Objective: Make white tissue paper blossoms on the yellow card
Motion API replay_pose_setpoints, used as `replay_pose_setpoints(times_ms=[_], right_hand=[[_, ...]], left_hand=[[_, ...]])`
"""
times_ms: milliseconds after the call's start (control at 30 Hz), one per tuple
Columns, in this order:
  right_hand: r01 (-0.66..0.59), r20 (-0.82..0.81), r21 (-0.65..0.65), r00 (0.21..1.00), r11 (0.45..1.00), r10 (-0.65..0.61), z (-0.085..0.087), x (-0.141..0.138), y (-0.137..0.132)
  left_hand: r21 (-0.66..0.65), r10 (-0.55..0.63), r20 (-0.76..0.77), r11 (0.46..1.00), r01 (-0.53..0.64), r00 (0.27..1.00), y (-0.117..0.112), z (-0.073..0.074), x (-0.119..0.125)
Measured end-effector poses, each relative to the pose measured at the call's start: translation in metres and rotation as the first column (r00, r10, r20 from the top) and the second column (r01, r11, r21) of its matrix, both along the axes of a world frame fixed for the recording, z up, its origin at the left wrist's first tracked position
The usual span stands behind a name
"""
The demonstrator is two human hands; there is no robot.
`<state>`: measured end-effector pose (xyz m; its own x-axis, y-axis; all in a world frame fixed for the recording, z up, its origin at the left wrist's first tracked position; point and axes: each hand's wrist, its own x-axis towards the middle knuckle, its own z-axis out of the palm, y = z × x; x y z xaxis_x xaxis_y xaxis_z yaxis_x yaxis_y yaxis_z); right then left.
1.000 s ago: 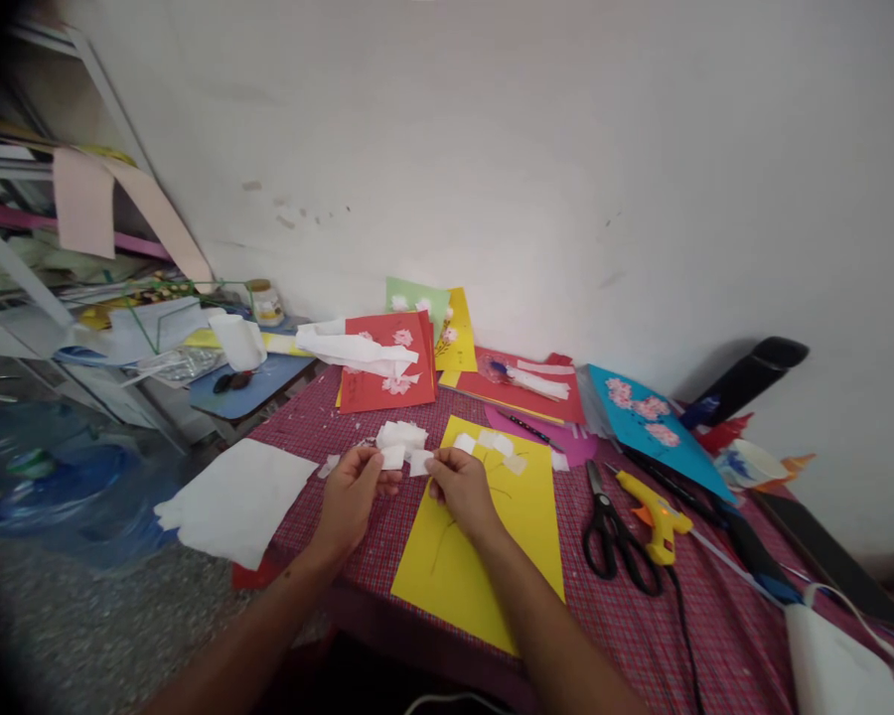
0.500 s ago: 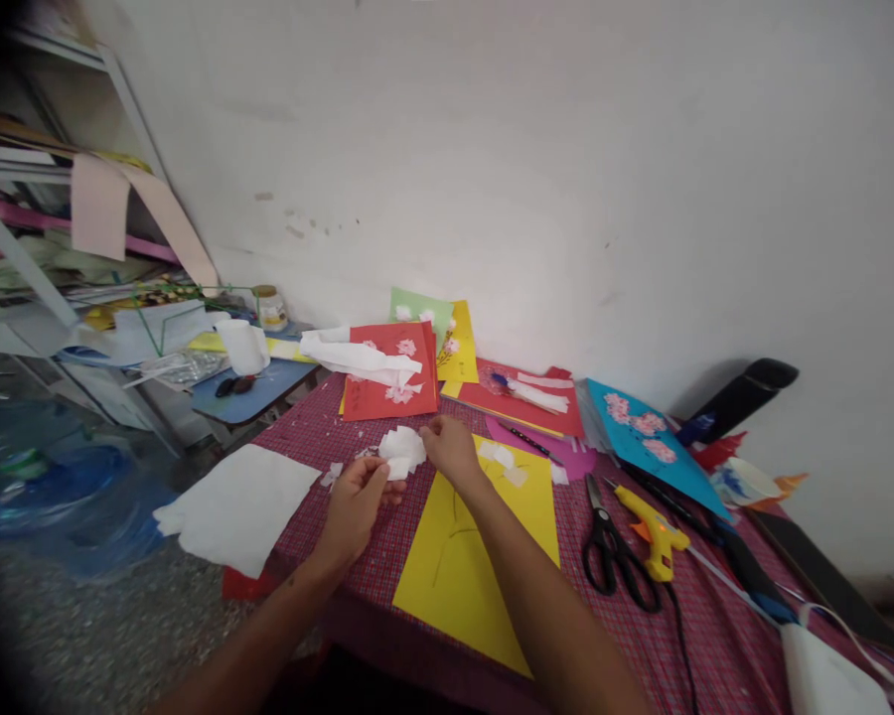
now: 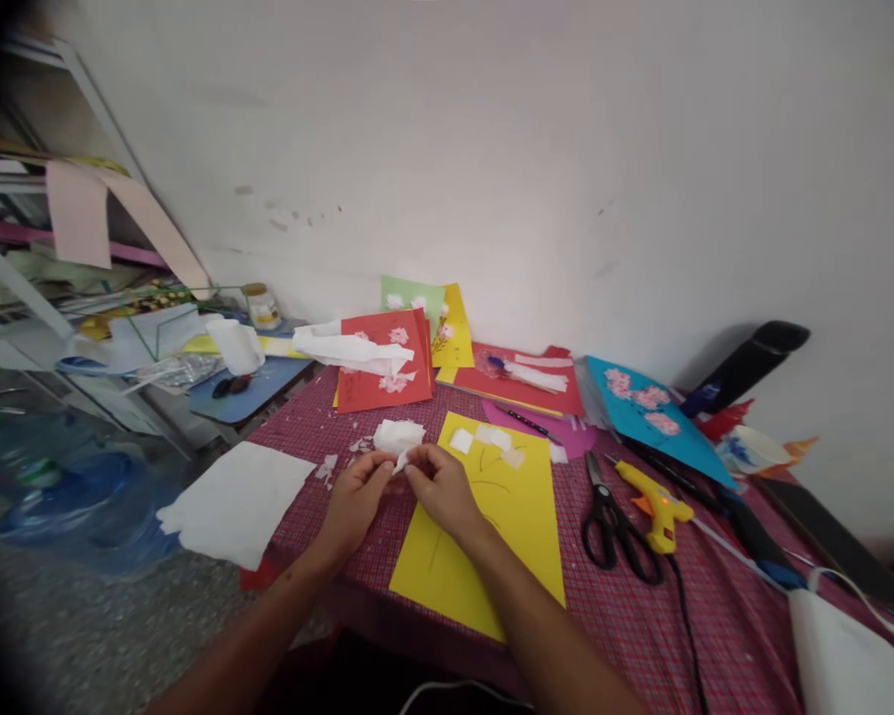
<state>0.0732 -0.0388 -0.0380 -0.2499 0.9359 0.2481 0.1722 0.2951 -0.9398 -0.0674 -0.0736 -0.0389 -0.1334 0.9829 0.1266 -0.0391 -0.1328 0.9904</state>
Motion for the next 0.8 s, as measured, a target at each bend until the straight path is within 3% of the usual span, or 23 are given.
replay_pose_setpoints(times_ms=[367, 800], right_hand=[[-0.038, -0.036, 0.001, 0.999, 0.999, 0.038, 0.0024, 0.0047, -0.0068], [-0.006, 0.036, 0.058, 0.999, 0.998, 0.004, 0.0034, 0.0069, -0.0045]], left_hand=[[0.071, -0.004, -0.18, 0.997, 0.017, 0.984, 0.0001, 0.0023, -0.0011], [0.11, 0.008, -0.252, 0.994, 0.021, 0.968, -0.0008, 0.0015, -0.0018]])
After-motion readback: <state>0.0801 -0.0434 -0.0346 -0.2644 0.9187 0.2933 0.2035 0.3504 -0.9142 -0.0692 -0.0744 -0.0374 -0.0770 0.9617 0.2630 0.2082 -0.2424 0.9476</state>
